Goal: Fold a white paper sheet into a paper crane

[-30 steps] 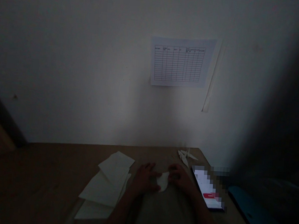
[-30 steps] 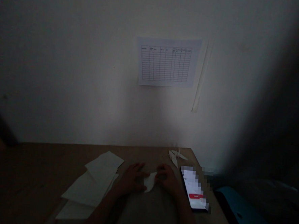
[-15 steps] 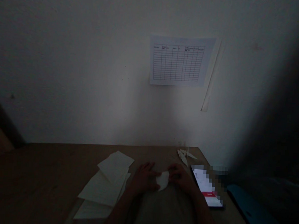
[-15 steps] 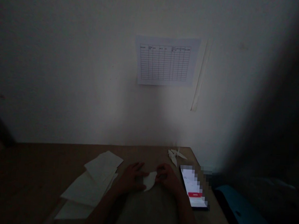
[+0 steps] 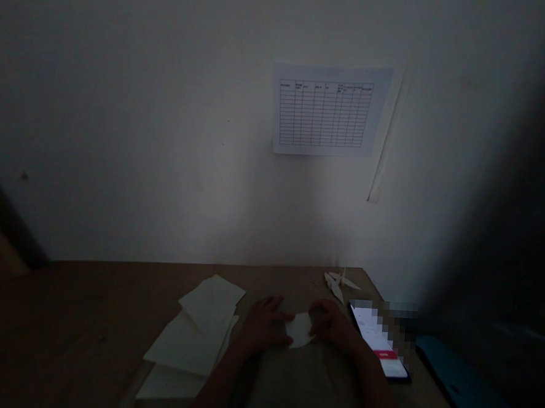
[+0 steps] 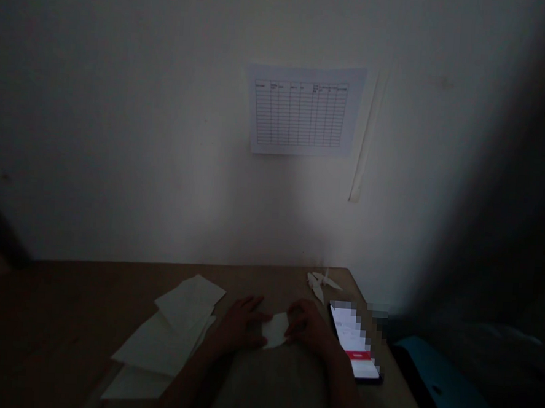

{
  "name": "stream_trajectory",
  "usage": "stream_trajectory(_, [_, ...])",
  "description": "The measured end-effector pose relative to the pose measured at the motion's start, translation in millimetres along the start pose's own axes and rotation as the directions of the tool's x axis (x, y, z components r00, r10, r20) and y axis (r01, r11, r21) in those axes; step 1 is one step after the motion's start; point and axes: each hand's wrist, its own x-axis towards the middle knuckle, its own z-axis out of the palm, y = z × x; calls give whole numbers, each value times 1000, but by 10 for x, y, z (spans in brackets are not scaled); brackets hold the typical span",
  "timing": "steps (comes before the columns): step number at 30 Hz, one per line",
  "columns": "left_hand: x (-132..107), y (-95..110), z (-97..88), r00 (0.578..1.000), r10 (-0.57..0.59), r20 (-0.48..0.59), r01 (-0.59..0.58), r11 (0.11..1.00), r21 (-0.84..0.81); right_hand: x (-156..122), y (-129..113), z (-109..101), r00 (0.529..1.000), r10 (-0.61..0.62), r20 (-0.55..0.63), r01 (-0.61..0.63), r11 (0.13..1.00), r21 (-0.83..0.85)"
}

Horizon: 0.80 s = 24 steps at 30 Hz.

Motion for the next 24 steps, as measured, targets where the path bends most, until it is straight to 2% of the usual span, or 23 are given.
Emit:
stream_trajectory(3, [5,-2,-4,1000,-5,19,4,1000,7,9,-10,-7,1000,15,-1,-15,1000,0])
stream_trajectory(10, [-5,18,-35,1000,-17,15,17,1000,-12,27,49,53,998,-51,-34,49,997,-53])
stream_trajectory(16, [-24,36,-11,1000,-11,12,11,1000,16,57,58,149,984,-129,-127,121,991,-64])
stream_trajectory(19, [-41,51,16,1000,-3,3,3,999,42,94,-2,195,979,-124,-165,105,988,-116])
stream_trajectory(24, [-45,63,70,1000,6,-23,-5,999,47,121,-129,268,983,-97,-153,58,969,-241])
